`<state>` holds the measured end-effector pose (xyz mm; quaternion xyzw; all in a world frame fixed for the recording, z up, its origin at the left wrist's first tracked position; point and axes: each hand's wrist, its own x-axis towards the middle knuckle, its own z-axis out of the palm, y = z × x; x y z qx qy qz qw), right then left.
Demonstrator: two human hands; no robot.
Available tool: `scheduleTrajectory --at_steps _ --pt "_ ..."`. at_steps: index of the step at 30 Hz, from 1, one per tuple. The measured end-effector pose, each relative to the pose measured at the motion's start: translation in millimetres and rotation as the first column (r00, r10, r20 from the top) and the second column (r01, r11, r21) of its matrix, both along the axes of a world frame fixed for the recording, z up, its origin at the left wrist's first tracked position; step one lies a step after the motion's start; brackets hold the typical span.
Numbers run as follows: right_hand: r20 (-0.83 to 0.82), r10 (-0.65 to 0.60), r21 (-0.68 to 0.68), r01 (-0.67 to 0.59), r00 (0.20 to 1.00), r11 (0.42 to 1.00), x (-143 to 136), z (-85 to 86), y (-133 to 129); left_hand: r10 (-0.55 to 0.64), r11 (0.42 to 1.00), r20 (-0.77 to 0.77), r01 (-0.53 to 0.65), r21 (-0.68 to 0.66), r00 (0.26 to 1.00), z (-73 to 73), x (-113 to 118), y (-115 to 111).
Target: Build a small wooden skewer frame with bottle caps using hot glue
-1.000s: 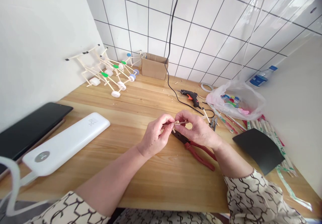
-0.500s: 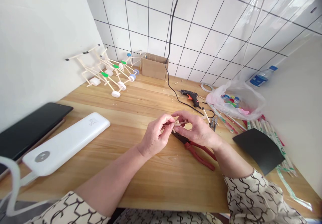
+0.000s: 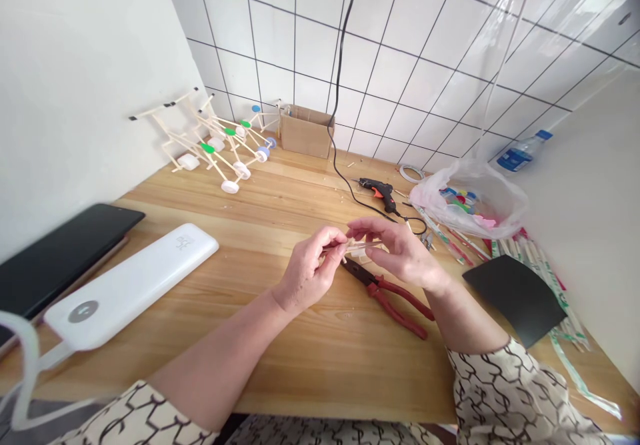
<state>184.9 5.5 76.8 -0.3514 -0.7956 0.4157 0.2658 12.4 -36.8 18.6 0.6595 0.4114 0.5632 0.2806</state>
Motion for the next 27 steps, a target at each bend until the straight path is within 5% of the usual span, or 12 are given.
scheduleTrajectory --at_steps 12,27 --pt "0.038 0.000 0.030 -0.001 0.999 1.000 -3 -4.0 0 -0.014 1.000 0.014 0.014 0.020 1.000 -0.4 0 0" --pt "-0.129 -0.028 0.118 0.044 0.991 0.992 -15 -17.6 -4 -0.030 1.000 0.010 0.030 0.007 1.000 3.8 -1 -3"
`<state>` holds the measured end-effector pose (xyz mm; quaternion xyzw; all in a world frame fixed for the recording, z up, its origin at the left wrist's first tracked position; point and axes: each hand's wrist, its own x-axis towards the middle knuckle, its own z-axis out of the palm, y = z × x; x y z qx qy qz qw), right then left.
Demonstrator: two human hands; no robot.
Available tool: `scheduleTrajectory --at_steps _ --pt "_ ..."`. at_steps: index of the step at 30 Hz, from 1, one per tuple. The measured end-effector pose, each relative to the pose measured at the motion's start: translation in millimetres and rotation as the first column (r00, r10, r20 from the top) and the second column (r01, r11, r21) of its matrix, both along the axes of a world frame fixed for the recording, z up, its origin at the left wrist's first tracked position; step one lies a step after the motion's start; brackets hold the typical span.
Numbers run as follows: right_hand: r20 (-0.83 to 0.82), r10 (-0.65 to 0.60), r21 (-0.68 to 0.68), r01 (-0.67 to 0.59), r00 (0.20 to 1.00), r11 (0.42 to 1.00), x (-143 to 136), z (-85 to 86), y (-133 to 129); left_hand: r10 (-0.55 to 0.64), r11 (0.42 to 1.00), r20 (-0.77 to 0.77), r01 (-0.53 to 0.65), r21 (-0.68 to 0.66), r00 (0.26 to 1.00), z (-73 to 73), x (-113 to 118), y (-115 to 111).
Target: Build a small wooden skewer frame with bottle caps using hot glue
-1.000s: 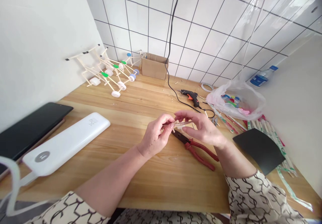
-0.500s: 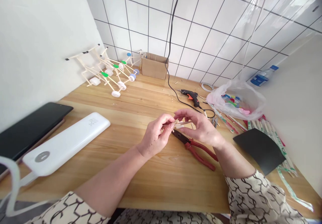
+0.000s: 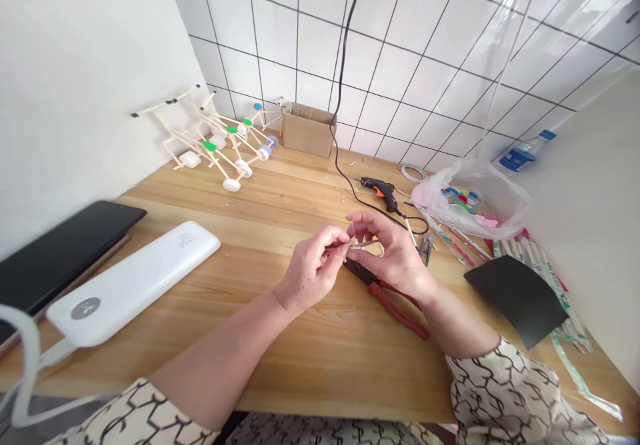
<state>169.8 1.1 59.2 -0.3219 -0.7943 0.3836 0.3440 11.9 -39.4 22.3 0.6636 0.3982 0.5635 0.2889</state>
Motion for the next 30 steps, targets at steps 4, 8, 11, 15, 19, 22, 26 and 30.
scheduleTrajectory --at_steps 4,8,11,15,19,22,26,30 --pt "-0.028 0.002 -0.015 -0.002 1.000 1.000 0 -0.3 -1 0.003 1.000 0.005 -0.003 0.000 1.000 -1.4 0 1" --pt "-0.027 0.003 -0.008 -0.003 1.000 1.000 0 -0.2 -2 0.000 1.000 0.000 0.000 -0.009 1.000 -1.3 0 1" --pt "-0.031 0.001 0.002 -0.001 1.000 1.000 -1 -0.1 -2 -0.002 1.000 -0.002 0.002 -0.027 1.000 -0.4 0 1" --pt "-0.026 -0.016 -0.008 0.016 1.000 1.000 -2 0.6 -3 -0.012 0.999 0.001 0.012 -0.051 1.000 -0.7 0 1" --pt "-0.019 -0.022 -0.019 0.021 1.000 1.000 -2 0.8 -3 -0.026 0.997 0.001 0.026 -0.069 1.000 -2.0 -1 1" --pt "-0.017 -0.018 -0.024 0.018 1.000 1.000 -2 0.6 -2 -0.052 0.995 0.012 0.053 -0.088 0.999 -1.9 -2 2" --pt "-0.010 -0.030 -0.032 0.030 0.999 0.999 -1 1.7 -3 -0.084 0.988 0.030 0.087 -0.124 0.996 1.2 -5 2" --pt "-0.020 -0.021 -0.046 0.020 1.000 0.999 -1 2.9 -3 -0.067 0.989 0.011 0.068 -0.134 0.998 5.7 -10 3"
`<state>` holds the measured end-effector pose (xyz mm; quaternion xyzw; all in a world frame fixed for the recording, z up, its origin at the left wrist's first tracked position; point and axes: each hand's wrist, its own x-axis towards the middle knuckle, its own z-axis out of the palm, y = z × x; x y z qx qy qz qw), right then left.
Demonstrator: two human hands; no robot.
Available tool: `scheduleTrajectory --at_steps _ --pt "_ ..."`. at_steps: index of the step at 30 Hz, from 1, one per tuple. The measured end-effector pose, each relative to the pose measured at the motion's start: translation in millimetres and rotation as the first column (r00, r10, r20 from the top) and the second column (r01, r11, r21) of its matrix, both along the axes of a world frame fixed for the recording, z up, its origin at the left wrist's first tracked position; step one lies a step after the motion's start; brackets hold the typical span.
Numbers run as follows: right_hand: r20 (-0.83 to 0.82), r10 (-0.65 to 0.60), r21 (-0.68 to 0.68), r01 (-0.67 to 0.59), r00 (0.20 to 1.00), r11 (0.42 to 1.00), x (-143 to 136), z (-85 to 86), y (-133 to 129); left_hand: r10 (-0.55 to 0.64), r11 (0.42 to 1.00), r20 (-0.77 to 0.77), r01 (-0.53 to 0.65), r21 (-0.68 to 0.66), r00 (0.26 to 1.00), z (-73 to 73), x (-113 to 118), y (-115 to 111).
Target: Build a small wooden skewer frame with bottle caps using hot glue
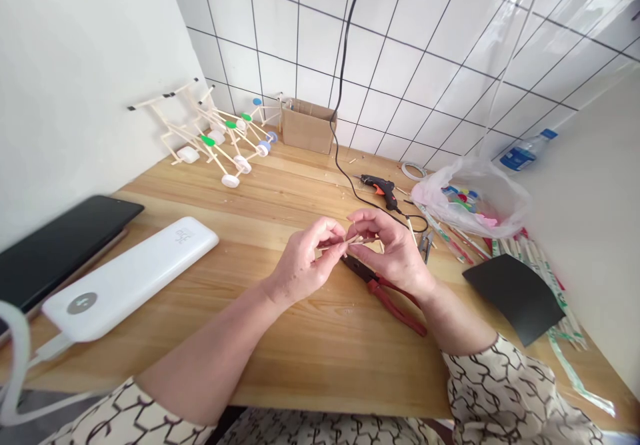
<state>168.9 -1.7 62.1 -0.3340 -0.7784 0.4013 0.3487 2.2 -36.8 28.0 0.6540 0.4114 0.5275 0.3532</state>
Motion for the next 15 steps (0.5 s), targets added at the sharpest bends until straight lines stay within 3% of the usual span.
scheduleTrajectory --at_steps 9,15 --pt "-0.009 -0.004 -0.039 0.004 1.000 0.999 2.0 -1.3 1.6 0.038 0.996 -0.049 -0.034 0.080 0.998 -1.7 -3.5 1.5" --pt "0.028 0.005 0.018 -0.006 1.000 1.000 1.9 -1.9 1.9 0.035 0.998 -0.096 -0.030 0.051 0.995 2.1 -4.8 1.3"
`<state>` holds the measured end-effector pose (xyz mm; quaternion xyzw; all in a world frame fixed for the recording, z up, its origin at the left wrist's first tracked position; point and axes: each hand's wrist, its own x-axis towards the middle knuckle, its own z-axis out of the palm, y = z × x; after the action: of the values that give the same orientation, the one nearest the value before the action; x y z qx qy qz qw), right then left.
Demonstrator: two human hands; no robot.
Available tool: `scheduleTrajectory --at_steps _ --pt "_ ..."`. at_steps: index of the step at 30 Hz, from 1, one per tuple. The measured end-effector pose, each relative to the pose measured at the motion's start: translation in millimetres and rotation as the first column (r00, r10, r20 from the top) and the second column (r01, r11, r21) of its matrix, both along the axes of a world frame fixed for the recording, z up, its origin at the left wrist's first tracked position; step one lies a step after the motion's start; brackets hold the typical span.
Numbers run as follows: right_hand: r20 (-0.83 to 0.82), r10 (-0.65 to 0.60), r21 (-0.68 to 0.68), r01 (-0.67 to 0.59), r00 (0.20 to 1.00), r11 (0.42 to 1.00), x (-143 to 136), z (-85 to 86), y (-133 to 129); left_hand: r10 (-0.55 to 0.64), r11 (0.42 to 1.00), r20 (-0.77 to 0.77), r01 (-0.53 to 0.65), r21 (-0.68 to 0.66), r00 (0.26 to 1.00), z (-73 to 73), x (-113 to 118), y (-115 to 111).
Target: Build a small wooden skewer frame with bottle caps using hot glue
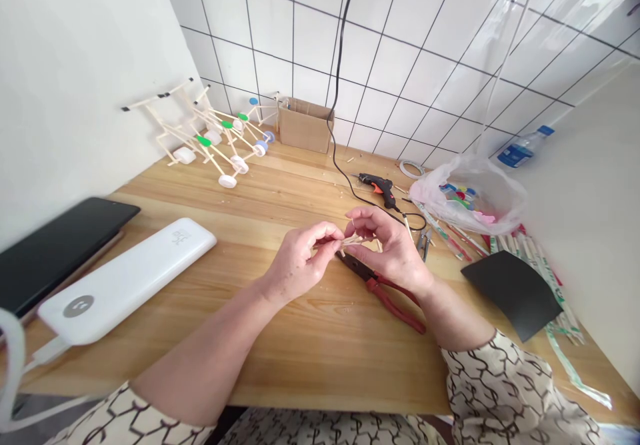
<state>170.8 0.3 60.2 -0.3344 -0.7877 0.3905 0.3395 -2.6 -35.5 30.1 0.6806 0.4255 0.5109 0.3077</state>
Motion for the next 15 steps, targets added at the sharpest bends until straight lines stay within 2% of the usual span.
scheduleTrajectory --at_steps 11,15 --pt "0.106 0.058 0.087 -0.067 0.993 0.994 2.2 2.6 1.2 -0.029 1.000 -0.029 0.029 -0.003 0.999 2.1 -1.9 0.0" --pt "0.124 0.087 0.049 -0.094 0.988 0.994 5.3 4.9 3.1 -0.037 0.999 -0.014 0.036 -0.032 0.999 3.3 -1.9 -0.9"
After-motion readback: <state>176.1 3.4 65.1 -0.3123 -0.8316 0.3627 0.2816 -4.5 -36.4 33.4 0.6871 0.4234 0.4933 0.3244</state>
